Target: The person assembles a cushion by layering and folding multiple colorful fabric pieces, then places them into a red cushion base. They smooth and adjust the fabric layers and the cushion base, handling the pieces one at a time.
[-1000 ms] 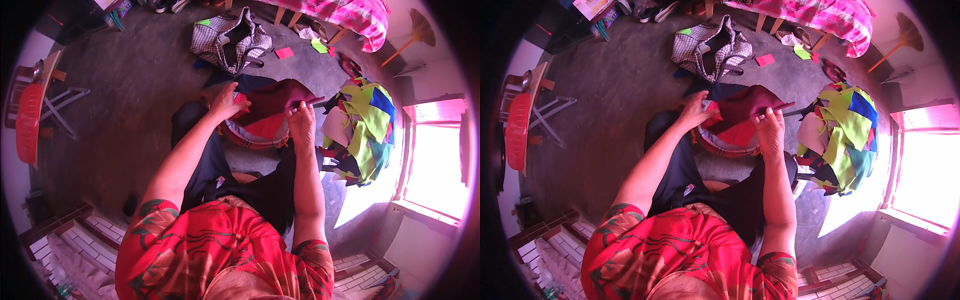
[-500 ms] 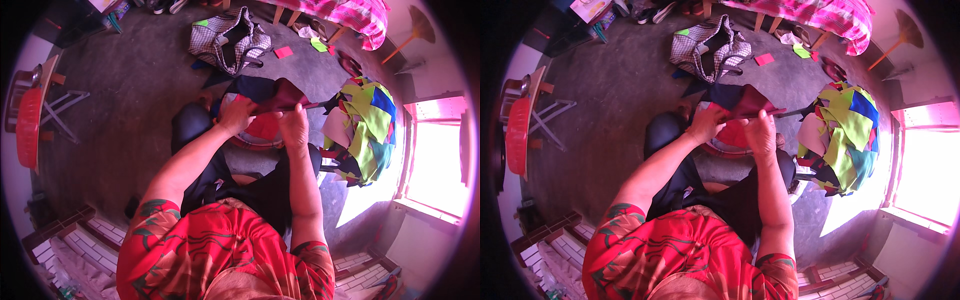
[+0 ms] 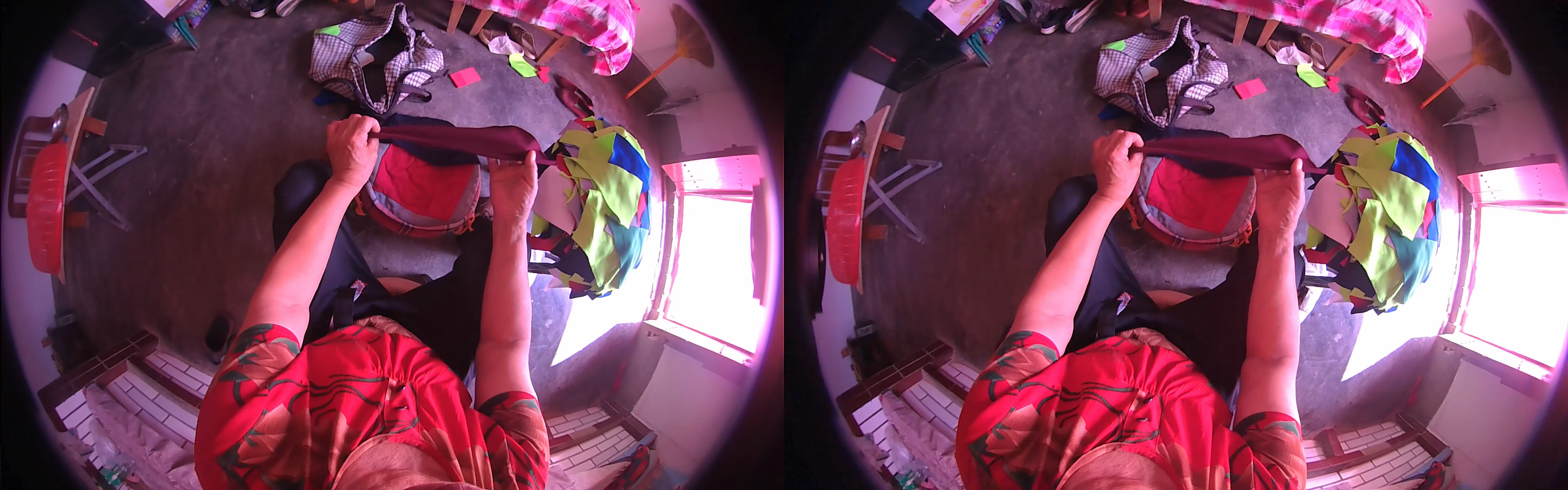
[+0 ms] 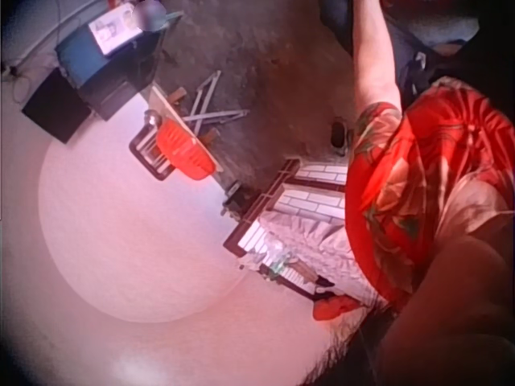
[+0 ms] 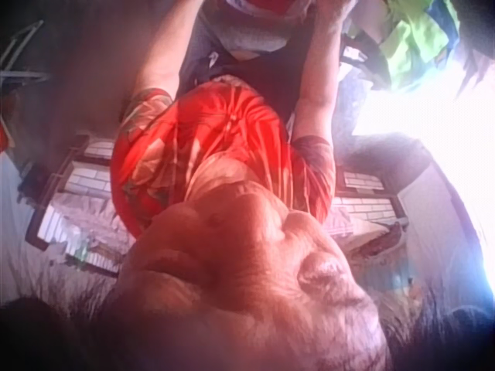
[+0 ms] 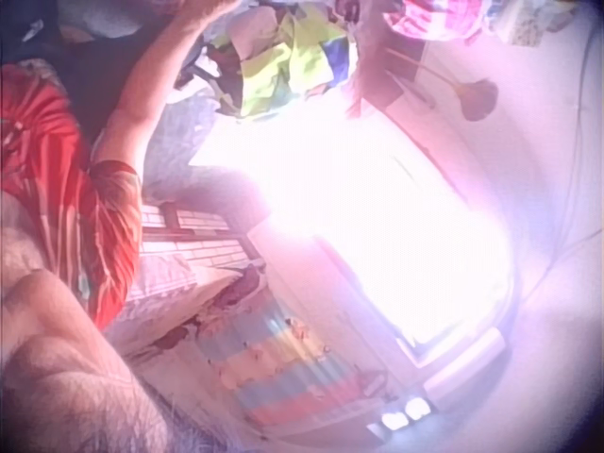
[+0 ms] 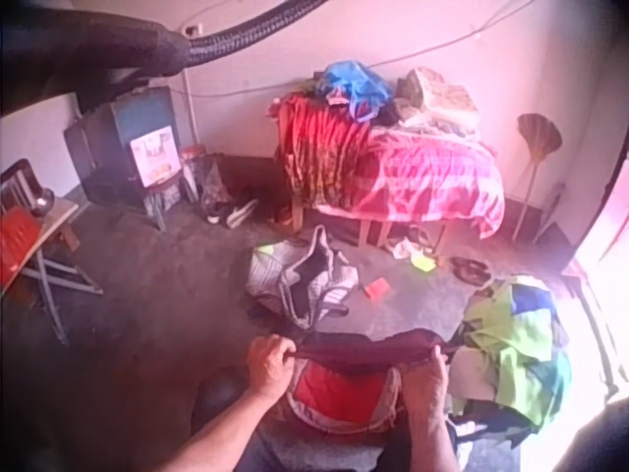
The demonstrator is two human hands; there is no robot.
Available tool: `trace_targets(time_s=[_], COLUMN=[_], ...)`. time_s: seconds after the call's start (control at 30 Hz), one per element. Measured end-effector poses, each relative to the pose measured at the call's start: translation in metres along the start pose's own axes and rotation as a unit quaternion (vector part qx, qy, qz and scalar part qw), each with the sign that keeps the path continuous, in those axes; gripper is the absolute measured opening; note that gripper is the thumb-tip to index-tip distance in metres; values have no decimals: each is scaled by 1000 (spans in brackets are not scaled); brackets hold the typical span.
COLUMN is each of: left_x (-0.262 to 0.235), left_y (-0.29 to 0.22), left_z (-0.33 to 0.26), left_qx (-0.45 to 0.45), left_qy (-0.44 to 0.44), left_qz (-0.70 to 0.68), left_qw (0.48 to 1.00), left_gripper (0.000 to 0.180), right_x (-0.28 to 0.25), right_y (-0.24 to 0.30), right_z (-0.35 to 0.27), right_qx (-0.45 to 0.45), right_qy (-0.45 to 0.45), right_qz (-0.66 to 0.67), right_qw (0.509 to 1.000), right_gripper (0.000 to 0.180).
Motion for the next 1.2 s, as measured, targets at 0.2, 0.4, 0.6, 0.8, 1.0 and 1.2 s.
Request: trace_targets(time_s=[0.2, 0.4, 0.6, 0.8, 1.0, 1.2], left_x=[4, 2, 21, 48, 48, 43], left_y=[0, -1, -5, 6, 3, 1], left_z=[2, 12, -12, -65, -64, -58], left_qx=[0, 26, 112, 55, 32, 0], left_qy=[24, -36, 189, 506, 500, 526], left_qz=[23, 32, 111, 111, 96, 59], left_qw=[999, 999, 969, 854, 860, 849], left_gripper=[25, 24, 10, 15, 24, 13], right_x=[-38, -18, -63, -62, -32, -44], right_y=[5, 8, 3, -35, -28, -64], right_z=[7, 9, 4, -18, -16, -19], right_qx=[41, -20, 72, 93, -187, 23], right_qy=[-138, 28, -220, -455, -279, -141], right_qz=[-113, -28, -202, -341, -783, -917], right_qw=[983, 999, 952, 817, 524, 373], right_gripper=[11, 7, 28, 49, 50, 61])
Point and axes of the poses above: each hand's wrist, its own z-axis towards the middle knuckle, its own x-axis out of the palm, y = z × x, the point moved 3 cm from there along z, towards the middle knuckle, and after that the axes turned 15 degrees about x, right-handed, at the moved point
